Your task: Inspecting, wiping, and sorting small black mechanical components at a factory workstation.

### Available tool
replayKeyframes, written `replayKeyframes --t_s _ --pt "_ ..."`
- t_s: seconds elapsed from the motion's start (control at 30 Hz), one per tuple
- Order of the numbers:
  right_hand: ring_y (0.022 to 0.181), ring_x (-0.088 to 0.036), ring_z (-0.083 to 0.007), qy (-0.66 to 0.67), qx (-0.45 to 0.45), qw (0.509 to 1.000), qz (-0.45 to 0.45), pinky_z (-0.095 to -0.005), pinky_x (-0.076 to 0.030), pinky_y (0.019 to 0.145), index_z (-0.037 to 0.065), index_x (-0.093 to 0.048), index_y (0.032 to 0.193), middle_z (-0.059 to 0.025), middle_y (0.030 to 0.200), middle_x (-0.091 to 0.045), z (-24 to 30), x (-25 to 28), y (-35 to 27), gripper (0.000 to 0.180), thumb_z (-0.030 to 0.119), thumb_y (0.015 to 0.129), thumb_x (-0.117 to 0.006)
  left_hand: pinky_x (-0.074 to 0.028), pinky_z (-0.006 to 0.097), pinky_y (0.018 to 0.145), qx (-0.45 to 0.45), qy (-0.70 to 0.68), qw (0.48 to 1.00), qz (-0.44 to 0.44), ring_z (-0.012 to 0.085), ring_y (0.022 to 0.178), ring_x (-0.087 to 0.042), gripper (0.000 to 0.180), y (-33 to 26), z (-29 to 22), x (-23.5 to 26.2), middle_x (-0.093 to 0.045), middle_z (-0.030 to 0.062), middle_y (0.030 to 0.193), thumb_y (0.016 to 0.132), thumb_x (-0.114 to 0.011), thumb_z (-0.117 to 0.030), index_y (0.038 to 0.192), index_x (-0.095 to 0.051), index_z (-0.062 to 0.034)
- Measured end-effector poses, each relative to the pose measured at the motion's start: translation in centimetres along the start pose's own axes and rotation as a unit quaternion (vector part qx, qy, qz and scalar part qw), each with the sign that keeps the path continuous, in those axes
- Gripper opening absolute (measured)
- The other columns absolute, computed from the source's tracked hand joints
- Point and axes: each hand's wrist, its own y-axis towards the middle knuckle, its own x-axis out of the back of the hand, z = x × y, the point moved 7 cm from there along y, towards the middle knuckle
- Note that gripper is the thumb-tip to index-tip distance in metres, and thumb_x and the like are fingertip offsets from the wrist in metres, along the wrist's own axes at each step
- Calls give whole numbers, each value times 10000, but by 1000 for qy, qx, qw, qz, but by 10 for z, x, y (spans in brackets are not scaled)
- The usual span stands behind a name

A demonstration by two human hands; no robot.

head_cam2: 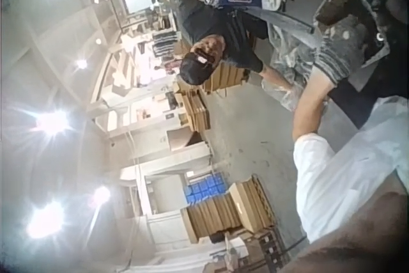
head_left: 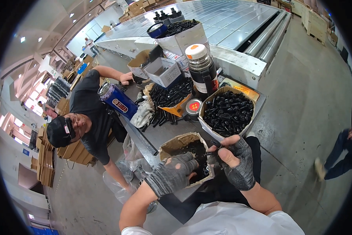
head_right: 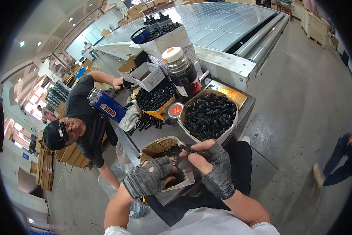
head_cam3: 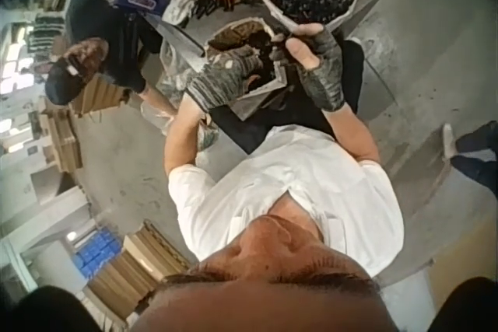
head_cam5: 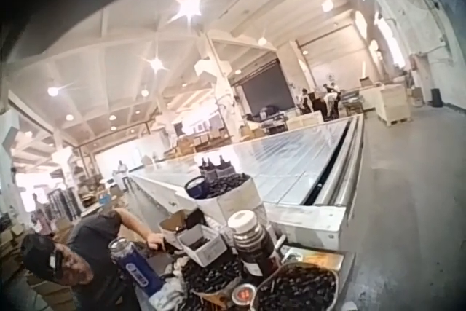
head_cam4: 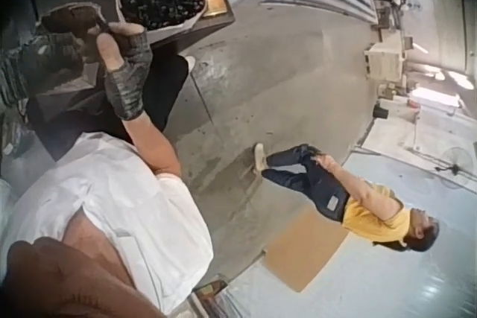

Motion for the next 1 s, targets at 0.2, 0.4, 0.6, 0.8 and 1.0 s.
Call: replayKeyframes --t_s 0.2,0.4,0.6,0.8,1.0 --pt "934 -675 -229 0 -30 1000 2 -361 -578 794 36 -531 1107 -165 1025 -684 -5 13 -9 246 99 932 -692 -538 413 792 2 86 996 23 340 922 -648 193 8 7 -11 -640 134 1005 818 -670 -66 1008 -689 -41" --pt "966 -681 -218 -38 -20 999 20 -353 -540 900 9 -550 1059 -140 1001 -695 -3 12 -9 197 84 935 -685 -540 420 775 14 90 996 17 328 928 -655 197 10 6 -8 -655 134 999 822 -672 -133 1000 -711 -57" --pt "951 -703 -200 -33 -25 999 23 -330 -569 843 -11 -586 1046 -158 994 -716 -2 8 -10 182 84 933 -692 -545 387 709 10 95 995 -22 313 837 -666 167 5 5 2 -654 140 899 792 -726 -82 955 -722 -47" --pt "934 -698 -183 -24 -39 998 36 -300 -570 823 -9 -585 1058 -172 1003 -719 -5 1 -10 188 69 926 -694 -537 338 745 -1 -180 942 -282 259 843 -680 158 -2 -22 61 -693 132 927 858 -690 -20 1015 -702 -27" --pt "930 -686 -173 -86 -29 995 28 -313 -543 863 -10 -605 1025 -113 965 -712 -6 -2 -7 185 83 912 -718 -535 342 781 -41 -195 940 -277 264 874 -685 164 4 -25 52 -702 126 956 883 -692 -58 1043 -697 -25"
